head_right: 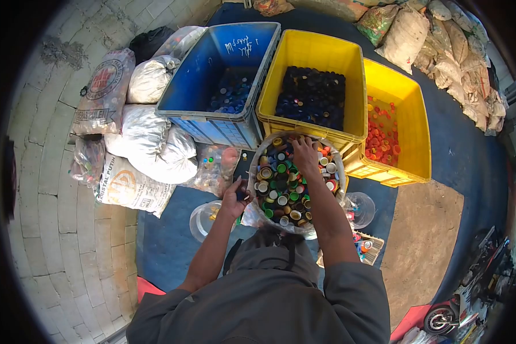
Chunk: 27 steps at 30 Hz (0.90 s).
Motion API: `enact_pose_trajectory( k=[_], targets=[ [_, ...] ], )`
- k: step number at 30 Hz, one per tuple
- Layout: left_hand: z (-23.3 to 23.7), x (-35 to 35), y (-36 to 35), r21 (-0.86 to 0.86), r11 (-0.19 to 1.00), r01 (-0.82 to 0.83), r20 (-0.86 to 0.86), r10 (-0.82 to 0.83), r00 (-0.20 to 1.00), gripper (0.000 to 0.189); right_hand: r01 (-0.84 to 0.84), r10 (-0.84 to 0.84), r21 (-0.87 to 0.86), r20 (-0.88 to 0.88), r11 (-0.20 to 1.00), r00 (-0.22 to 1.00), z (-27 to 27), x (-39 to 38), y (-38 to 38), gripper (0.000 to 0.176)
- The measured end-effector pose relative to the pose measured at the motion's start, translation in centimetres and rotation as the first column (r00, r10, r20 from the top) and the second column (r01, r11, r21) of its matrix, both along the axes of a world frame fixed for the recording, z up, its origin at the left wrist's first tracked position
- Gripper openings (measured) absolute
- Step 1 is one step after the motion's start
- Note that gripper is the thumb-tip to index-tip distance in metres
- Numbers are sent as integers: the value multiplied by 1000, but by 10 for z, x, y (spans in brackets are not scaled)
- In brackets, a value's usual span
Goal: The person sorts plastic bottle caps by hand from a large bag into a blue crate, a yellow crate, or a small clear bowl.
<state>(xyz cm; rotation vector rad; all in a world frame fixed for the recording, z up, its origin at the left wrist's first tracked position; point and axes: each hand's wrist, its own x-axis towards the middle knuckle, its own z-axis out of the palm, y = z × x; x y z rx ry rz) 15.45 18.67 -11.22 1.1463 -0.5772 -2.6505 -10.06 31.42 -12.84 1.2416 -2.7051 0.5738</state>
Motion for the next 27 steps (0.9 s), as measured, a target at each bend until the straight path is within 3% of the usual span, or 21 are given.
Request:
enact_pose_trajectory(
  k=[4, 7, 8, 11, 13, 15, 17, 18, 21, 23, 27],
  targets=[
    [-14, -11, 6, -299, 947, 119, 94, -95, 991, 19, 168, -160, -149, 64, 975, 985, 23, 9, 20, 22],
    [-3, -21, 14, -559, 797, 229, 263, -91, 960, 21, 422, -186, -353, 541, 835, 820, 31, 12, 50, 25],
    [-13, -22, 12, -613, 736, 289, 322, -101, 941, 25, 491, -224, -377, 566, 785, 793, 18, 12, 64, 25],
    [-28, -30, 12, -888, 320, 329, 339, -25, 940, 24, 803, 67, -395, 910, 447, 410, 20, 31, 102, 26],
    [-18, -38, 15, -909, 192, 370, 364, -64, 929, 24, 768, 182, -508, 860, 390, 476, 2, 45, 129, 26],
    [-5, -43, 25, -903, 106, 416, 399, -150, 905, 24, 837, 366, -477, 854, 267, 370, -8, 59, 153, 29],
    [6, -49, 37, -882, 56, 468, 437, -275, 856, 24, 960, 633, -248, 766, 128, 113, 20, 73, 163, 33],
    [12, -52, 43, -875, 17, 484, 442, -378, 813, 23, 982, 597, -176, 796, 70, 100, 32, 82, 160, 33],
    [8, -62, 67, -885, -145, 443, 455, -473, 754, 20, 978, 568, -159, 822, 138, 54, 28, 97, 173, 27],
    [8, -72, 82, -887, -287, 361, 459, -481, 747, 18, 954, 373, -185, 924, 234, 88, 31, 107, 171, 21],
    [-1, -91, 104, -850, -462, 255, 489, -507, 710, 21, 955, 259, -188, 958, 230, 126, 20, 126, 176, 18]
  ],
)
